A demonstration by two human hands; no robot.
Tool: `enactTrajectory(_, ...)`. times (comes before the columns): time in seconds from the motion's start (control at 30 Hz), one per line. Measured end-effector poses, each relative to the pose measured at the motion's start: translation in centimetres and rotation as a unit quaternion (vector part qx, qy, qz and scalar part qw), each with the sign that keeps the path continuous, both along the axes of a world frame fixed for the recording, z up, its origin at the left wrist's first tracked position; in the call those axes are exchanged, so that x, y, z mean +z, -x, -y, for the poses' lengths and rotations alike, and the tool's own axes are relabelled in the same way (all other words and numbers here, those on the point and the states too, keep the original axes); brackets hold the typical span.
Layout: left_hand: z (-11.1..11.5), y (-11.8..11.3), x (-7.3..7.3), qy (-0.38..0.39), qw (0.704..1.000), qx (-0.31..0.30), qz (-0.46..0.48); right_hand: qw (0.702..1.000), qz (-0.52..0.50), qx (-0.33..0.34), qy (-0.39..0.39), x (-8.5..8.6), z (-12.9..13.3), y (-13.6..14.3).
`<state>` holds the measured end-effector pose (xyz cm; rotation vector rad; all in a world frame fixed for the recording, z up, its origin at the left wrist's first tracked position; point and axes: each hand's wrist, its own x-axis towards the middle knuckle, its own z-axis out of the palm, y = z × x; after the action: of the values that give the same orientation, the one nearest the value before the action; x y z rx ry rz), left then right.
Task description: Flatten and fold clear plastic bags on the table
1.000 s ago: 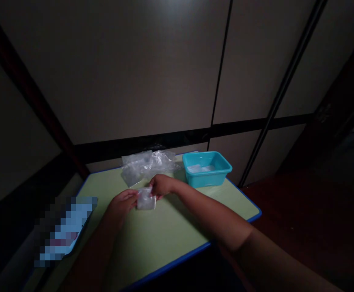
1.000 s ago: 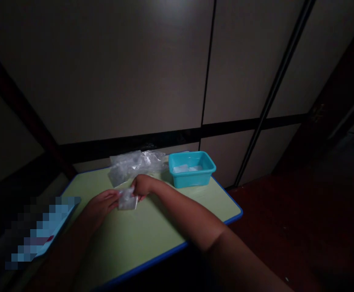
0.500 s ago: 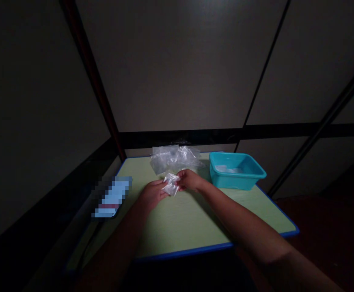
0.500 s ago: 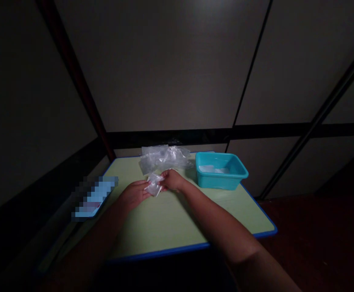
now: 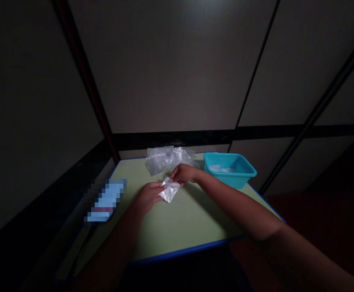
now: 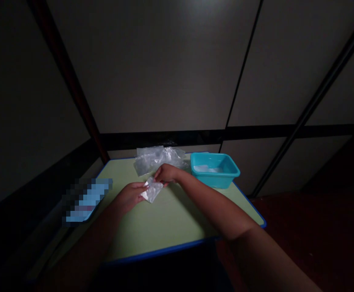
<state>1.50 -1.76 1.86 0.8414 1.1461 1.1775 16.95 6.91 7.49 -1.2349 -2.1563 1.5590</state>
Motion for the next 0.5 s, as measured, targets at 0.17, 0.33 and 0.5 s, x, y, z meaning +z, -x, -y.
enactTrajectory(0.17, 0.1, 0.3, 0.3, 0.010, 1.000, -0.008, -0.019, 0.997, 0.033, 0.017, -0.069, 0.7, 0.6, 0.3)
enactTrajectory(0.33, 0.2, 0.5, 1.3, 0.057, 0.998, -0.017, 0.003, 0.991, 0.016, -0.025, -0.133, 3.9, -0.6, -2.8)
enactTrajectory(0.5, 0.3, 0.3, 2.1, 0.095, 0.995, -0.035, 0.002, 0.950, 0.039, -0.182, -0.251, 8.6, -3.4, -11.1)
